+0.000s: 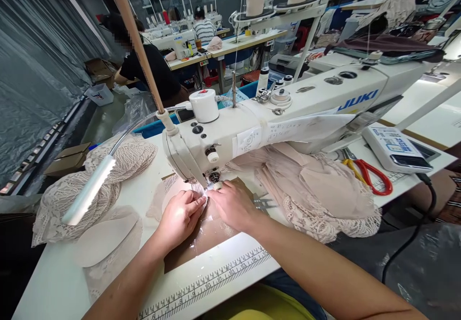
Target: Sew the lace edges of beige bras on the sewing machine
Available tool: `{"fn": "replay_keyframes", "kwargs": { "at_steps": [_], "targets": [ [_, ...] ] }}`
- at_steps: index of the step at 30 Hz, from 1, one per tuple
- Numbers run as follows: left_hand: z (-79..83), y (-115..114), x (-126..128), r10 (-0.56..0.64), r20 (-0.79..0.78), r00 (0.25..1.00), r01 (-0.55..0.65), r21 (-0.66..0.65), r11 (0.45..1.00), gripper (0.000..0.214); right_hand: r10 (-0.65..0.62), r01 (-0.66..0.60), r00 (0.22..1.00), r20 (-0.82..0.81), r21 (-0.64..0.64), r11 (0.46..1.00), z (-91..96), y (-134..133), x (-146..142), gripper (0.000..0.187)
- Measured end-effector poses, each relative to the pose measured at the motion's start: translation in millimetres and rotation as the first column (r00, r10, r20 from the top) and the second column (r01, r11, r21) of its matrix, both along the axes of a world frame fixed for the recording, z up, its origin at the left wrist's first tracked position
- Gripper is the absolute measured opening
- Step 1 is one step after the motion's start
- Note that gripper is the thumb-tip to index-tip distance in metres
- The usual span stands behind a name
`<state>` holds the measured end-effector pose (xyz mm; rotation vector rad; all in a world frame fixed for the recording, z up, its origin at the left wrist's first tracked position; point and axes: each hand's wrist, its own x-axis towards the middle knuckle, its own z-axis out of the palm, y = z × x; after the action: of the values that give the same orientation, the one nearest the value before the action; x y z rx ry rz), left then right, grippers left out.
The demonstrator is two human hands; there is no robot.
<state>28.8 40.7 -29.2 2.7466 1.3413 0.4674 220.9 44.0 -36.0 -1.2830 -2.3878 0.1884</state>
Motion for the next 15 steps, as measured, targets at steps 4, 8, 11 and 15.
{"fn": "replay_keyframes", "kwargs": {
  "at_steps": [4,8,11,15],
  "targets": [
    [-3.1,0.1,-1.3,-0.057,-0.005,0.998,0.057,0.056,0.997,0.026,0.059,-0.059,0.998,0.007,-0.011,0.998,-2.1,0.4,-0.6,0.027],
    [-6.5,-0.6,-2.8,-0.097,-0.017,0.995,0.098,0.09,0.991,0.026,0.096,-0.097,0.992,0.078,0.016,0.995,-4.3,-1.4,2.8,0.022],
    [-4.5,-3.4,-2.2,-0.076,-0.02,0.997,0.077,0.081,0.994,0.026,0.127,-0.129,0.985,0.116,0.017,0.991,-3.4,-3.6,4.8,0.024],
    [-1.3,-4.8,-1.6,-0.068,-0.001,0.998,0.068,0.05,0.996,0.029,0.135,-0.137,0.98,0.145,0.001,0.991,-1.8,-4.5,4.4,0.022]
  ]
}}
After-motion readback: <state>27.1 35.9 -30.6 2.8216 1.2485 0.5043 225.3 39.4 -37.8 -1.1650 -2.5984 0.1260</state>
